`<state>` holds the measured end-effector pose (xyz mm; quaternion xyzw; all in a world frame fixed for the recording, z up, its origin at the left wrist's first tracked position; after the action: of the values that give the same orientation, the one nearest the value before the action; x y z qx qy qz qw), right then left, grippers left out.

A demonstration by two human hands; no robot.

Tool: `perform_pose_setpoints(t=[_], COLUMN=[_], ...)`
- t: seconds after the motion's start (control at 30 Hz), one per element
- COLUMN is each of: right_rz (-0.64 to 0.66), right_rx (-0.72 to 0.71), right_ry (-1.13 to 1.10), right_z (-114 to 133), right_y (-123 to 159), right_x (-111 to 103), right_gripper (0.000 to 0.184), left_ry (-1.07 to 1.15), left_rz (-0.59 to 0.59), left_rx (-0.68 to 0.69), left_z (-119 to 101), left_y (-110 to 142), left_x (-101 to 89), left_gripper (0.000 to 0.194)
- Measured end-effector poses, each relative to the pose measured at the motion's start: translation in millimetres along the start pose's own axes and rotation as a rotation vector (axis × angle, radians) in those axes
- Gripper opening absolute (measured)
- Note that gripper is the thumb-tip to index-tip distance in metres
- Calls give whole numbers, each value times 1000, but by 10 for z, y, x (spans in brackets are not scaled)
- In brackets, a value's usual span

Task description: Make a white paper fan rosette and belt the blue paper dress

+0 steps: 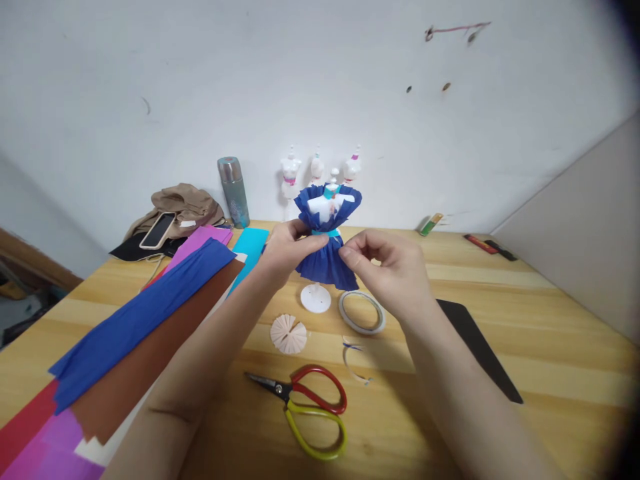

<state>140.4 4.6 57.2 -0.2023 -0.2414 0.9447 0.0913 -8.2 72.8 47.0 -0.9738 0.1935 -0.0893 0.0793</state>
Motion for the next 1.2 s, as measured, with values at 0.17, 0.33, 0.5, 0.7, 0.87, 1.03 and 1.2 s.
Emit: perform_pose_setpoints(t=[0.17,0.33,0.5,0.7,0.87,1.03,1.2], right_rz=[35,39,39,8,-13,-9,24], right_rx=[0,9,-237,-456,-260,-124,-54], right_ry=[-1,48,232,357,285,233,210], right_z=[2,2,62,90,32,-6,-8], right_y=[-29,-10,35,16,-14,-31,-44], right_x=[-35,-1,10,-49,-86,-92,-84], right_gripper=[23,17,13,13,13,14,15], left_ry=[-39,-25,-17,-23,-49,13,49], left_rz=[-9,-4,19,23,-14,15,47], left_rx=[6,0,20,24,-13,-15,-16], left_z=[-17,-3,4,-4,0,6,16], left_y=[11,7,2,-2,-11,-11,-12], left_x=[4,1,-4,-4,-2,-5,-16], left_gripper=[27,26,27,27,25,27,32])
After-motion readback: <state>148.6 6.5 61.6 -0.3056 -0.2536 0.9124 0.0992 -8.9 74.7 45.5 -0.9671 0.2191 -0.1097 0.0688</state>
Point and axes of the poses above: each hand's wrist, its own y-axis away from the middle knuckle, its own x-axis out of the palm, z = x × y, the point moved 1 cm from there along -y, towards the middle knuckle, and after that the axes turned 2 degrees about z, right-handed, at the moved point
